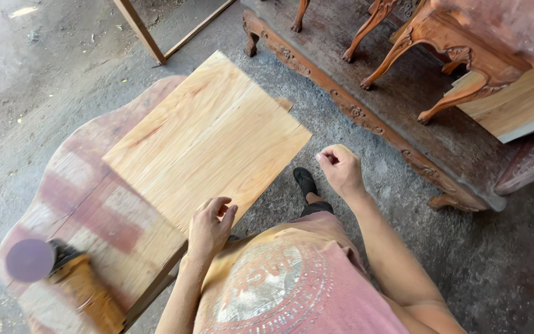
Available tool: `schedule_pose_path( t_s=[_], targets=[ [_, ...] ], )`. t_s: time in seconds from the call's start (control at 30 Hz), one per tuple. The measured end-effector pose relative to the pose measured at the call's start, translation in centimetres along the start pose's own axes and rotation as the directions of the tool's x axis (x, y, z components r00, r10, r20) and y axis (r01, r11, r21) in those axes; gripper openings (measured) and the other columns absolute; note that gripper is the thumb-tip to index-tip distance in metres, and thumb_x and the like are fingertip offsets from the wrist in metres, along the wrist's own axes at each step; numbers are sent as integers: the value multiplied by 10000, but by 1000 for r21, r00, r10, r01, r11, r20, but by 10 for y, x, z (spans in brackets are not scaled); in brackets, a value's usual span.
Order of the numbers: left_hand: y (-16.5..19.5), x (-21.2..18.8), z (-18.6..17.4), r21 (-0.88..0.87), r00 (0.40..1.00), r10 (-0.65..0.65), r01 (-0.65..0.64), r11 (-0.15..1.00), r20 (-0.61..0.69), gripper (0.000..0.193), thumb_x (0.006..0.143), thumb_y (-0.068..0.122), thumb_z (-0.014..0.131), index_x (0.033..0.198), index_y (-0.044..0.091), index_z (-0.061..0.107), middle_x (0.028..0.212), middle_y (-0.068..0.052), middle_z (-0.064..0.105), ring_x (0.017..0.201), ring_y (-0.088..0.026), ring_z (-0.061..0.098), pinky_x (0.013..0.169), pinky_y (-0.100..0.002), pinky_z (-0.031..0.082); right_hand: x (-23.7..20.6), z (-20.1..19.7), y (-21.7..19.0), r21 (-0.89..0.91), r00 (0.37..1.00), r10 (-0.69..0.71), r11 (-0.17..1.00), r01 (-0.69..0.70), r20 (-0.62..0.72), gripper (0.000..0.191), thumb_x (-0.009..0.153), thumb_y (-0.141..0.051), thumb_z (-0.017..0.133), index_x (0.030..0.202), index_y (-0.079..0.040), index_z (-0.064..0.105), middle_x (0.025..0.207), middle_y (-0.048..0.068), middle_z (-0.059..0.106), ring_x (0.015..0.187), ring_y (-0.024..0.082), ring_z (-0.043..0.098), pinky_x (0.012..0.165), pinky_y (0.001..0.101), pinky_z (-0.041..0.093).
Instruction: The person places a square wooden board on a workbench and sands its surface and edges with an angle grinder fitted with a sanding disc, steadying the board with the other hand. They then set the sander aside, mark the board with a pencil, stack the sanded boards, and lift another board to continue.
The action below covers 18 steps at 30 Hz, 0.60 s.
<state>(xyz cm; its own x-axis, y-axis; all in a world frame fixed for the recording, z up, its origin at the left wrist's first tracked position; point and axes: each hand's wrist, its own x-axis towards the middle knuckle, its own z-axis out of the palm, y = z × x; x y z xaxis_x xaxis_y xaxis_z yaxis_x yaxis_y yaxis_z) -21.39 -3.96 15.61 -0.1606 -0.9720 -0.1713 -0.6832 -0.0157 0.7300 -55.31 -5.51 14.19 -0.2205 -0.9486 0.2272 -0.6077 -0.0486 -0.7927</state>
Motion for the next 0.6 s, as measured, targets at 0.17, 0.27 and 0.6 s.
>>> schedule_pose_path(
  t_s=[0.17, 0.27, 0.6],
  targets=[
    [57, 70, 49, 71, 999, -12, 14, 997, -36, 297, 916, 280, 708, 1103, 50, 724, 946, -118, 734, 847, -242, 713, 771, -396, 575, 110, -38, 75, 7, 986, -155, 988, 156, -66, 93, 939, -80, 761, 937, -17, 693, 850, 75, 670, 740, 155, 633, 672, 305, 519],
    [109, 131, 86, 58, 994, -10, 16, 998, -108, 296, 908, 262, 712, 1115, 50, 718, 964, -139, 721, 860, -273, 711, 777, -409, 574, 196, -72, 122, 44, 977, -158, 985, 166, -145, 157, 922, -93, 778, 1034, -17, 699, 841, 80, 652, 728, 170, 623, 676, 311, 523],
    [212, 183, 130, 137, 992, 4, 13, 991, -123, 347, 878, 259, 730, 1156, 54, 706, 1067, -165, 709, 962, -368, 688, 832, -455, 555, 528, -178, 273, -548, 931, -362, 787, 282, -41, 236, 925, -88, 659, 1147, -28, 712, 946, 153, 691, 838, 329, 675, 760, 454, 548]
  ],
)
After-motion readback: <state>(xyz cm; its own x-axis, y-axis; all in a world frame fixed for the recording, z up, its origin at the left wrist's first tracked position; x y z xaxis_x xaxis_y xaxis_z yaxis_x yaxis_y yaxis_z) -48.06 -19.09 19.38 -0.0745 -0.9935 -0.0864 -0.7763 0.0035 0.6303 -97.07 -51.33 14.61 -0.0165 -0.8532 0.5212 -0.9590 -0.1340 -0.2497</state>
